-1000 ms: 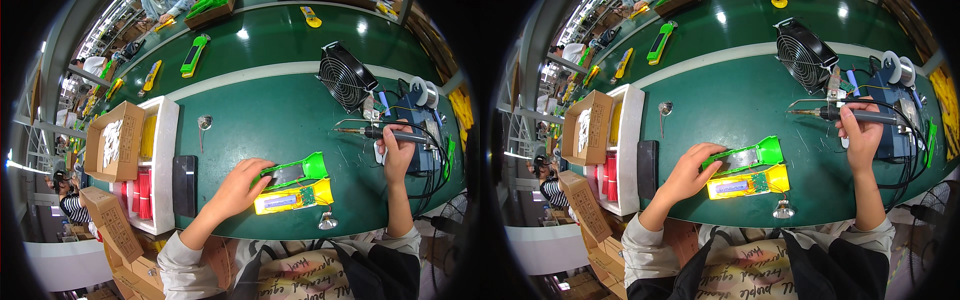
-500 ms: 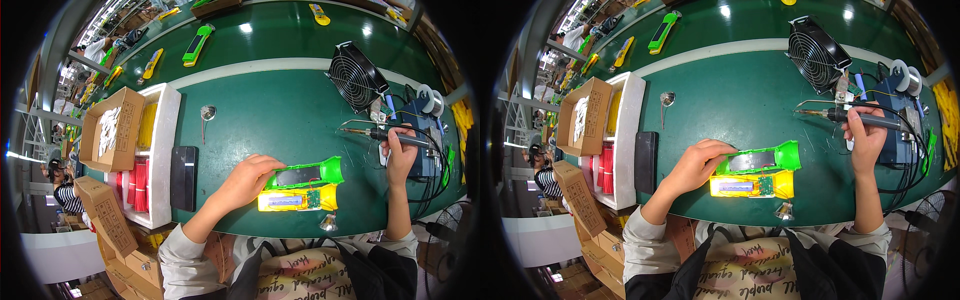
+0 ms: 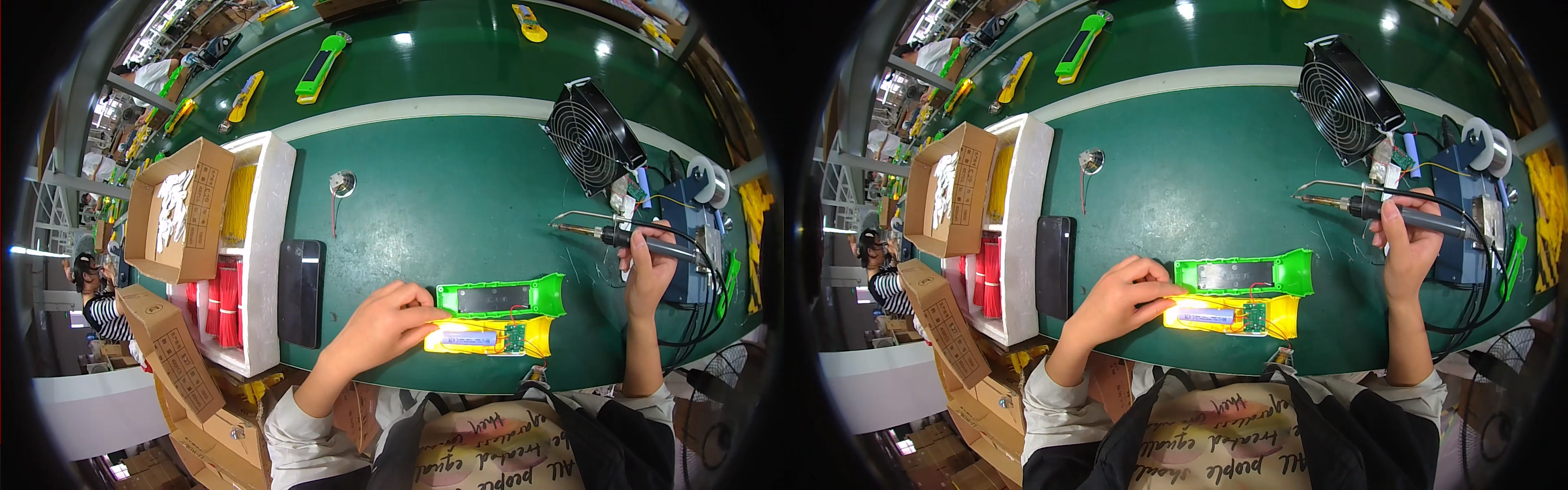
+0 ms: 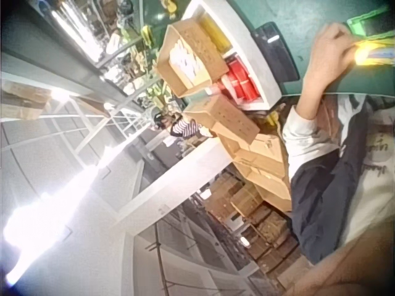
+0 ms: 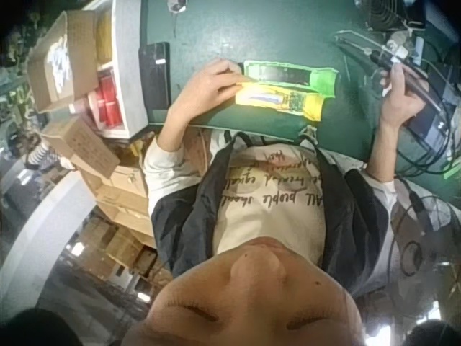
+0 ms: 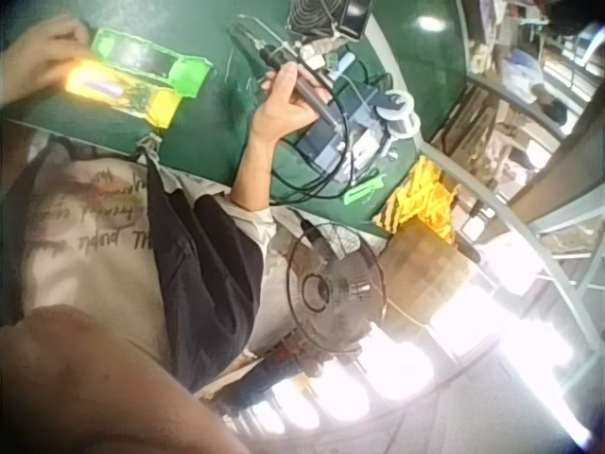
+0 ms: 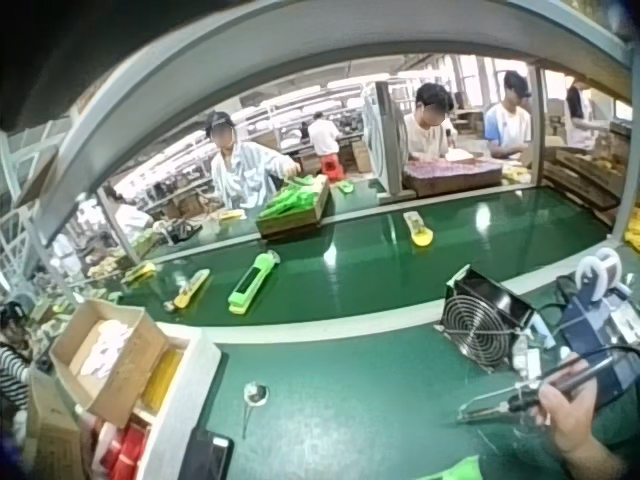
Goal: The person assembles flashlights on a production line by soldering wires and electronic components into flashlight casings with a soldering iron, fitting the parts together, and placing the assembled flashlights onto the conveyor belt.
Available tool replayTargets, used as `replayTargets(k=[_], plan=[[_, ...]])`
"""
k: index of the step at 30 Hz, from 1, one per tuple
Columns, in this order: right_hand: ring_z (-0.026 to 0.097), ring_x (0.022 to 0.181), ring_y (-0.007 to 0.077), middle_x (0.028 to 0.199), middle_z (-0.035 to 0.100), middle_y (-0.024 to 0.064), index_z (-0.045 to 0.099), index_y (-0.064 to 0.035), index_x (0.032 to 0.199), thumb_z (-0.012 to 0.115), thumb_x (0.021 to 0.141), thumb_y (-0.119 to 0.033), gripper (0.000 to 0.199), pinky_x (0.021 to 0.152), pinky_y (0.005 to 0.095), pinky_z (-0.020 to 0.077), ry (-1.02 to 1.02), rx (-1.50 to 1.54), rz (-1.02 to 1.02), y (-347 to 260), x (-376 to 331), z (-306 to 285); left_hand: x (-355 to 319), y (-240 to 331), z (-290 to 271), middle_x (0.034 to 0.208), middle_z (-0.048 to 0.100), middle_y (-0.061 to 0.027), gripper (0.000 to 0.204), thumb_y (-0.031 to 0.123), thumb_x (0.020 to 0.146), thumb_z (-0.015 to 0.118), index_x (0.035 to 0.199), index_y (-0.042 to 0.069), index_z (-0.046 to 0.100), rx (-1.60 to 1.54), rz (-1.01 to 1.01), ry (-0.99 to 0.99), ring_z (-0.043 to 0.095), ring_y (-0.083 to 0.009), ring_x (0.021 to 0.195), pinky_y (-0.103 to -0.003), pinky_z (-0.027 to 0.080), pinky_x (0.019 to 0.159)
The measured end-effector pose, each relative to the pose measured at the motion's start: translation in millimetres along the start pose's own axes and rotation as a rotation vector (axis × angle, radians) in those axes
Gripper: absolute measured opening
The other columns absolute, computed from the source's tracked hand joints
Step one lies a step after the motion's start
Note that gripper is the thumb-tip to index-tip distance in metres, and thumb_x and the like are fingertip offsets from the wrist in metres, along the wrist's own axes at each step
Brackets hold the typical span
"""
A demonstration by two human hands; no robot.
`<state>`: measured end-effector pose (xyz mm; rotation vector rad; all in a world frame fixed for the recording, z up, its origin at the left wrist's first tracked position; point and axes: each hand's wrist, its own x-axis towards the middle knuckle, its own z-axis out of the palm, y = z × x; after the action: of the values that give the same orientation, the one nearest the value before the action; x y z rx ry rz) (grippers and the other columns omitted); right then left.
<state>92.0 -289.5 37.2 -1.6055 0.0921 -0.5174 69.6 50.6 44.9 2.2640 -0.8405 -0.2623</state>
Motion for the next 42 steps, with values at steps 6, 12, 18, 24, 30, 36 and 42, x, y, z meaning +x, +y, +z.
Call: replayTargets(k=[6, 12, 18, 24, 30, 36, 42], plan=[[0.050, 0.051, 0.0063, 0.069, 0.054, 0.0054, 0.048, -0.0008, 0.089, 0.060, 0.083, -0.011, 0.017, 0.044, 0.0171, 0.0378, 0.002, 0.015, 0.046, 1, 0, -2, 3, 3, 15, 0.090, 0.058, -0.0059, 0.017, 0.004, 0.072, 0.066, 0.089, 0.006, 0.066, -0.088, -0.007, 0.060, 0.060, -0.0195, 0.079, -0.029, 0.052, 0.068], [0.052, 0.051, 0.0068, 0.070, 0.053, 0.0049, 0.047, -0.0013, 0.091, 0.062, 0.081, -0.006, 0.019, 0.043, 0.0168, 0.0396, 0.007, 0.006, 0.097, 7, -2, -2, 8, 3, 19, 0.094, 0.060, -0.0065, 0.020, 0.006, 0.075, 0.066, 0.095, 0.005, 0.065, -0.187, -0.003, 0.027, 0.062, -0.0206, 0.079, -0.028, 0.053, 0.068], [0.054, 0.055, 0.0075, 0.074, 0.051, 0.0042, 0.047, -0.0006, 0.089, 0.062, 0.080, -0.002, 0.018, 0.043, 0.0170, 0.0421, -0.045, -0.037, 0.076, 9, -5, 1, 12, 2, 21, 0.092, 0.061, -0.0058, 0.021, 0.006, 0.075, 0.065, 0.097, 0.005, 0.065, -0.201, 0.046, 0.028, 0.062, -0.0203, 0.079, -0.028, 0.053, 0.068], [0.053, 0.055, 0.0076, 0.076, 0.049, 0.0034, 0.047, -0.0003, 0.088, 0.061, 0.079, -0.001, 0.017, 0.043, 0.0172, 0.0422, -0.053, -0.057, 0.057, 10, -5, 1, 7, -2, 19, 0.082, 0.060, -0.0051, 0.015, 0.006, 0.074, 0.067, 0.089, 0.005, 0.065, -0.194, -0.009, 0.082, 0.059, -0.0193, 0.071, -0.028, 0.049, 0.065], [0.052, 0.051, 0.0070, 0.073, 0.050, 0.0032, 0.047, -0.0018, 0.089, 0.061, 0.081, -0.007, 0.017, 0.041, 0.0166, 0.0401, -0.051, -0.040, 0.048, 11, -6, 1, 5, -2, 21, 0.079, 0.060, -0.0051, 0.011, 0.007, 0.072, 0.068, 0.082, 0.004, 0.065, -0.182, 0.007, 0.089, 0.057, -0.0192, 0.070, -0.029, 0.045, 0.065], [0.052, 0.051, 0.0068, 0.072, 0.051, 0.0036, 0.047, -0.0015, 0.089, 0.061, 0.081, -0.008, 0.018, 0.041, 0.0167, 0.0399, -0.060, -0.044, 0.078, 9, -6, -2, 22, 11, 21, 0.077, 0.061, -0.0047, 0.009, 0.007, 0.073, 0.068, 0.080, 0.004, 0.064, -0.305, 0.004, 0.111, 0.056, -0.0182, 0.070, -0.029, 0.044, 0.066], [0.053, 0.053, 0.0069, 0.074, 0.051, 0.0041, 0.048, 0.0001, 0.089, 0.061, 0.081, -0.006, 0.017, 0.042, 0.0170, 0.0414, -0.058, -0.020, 0.070, 9, -7, -3, 30, 36, 40, 0.072, 0.063, -0.0068, 0.009, 0.009, 0.075, 0.067, 0.080, 0.003, 0.063, -0.452, -0.344, 0.231, 0.058, -0.0202, 0.067, -0.029, 0.045, 0.067]])
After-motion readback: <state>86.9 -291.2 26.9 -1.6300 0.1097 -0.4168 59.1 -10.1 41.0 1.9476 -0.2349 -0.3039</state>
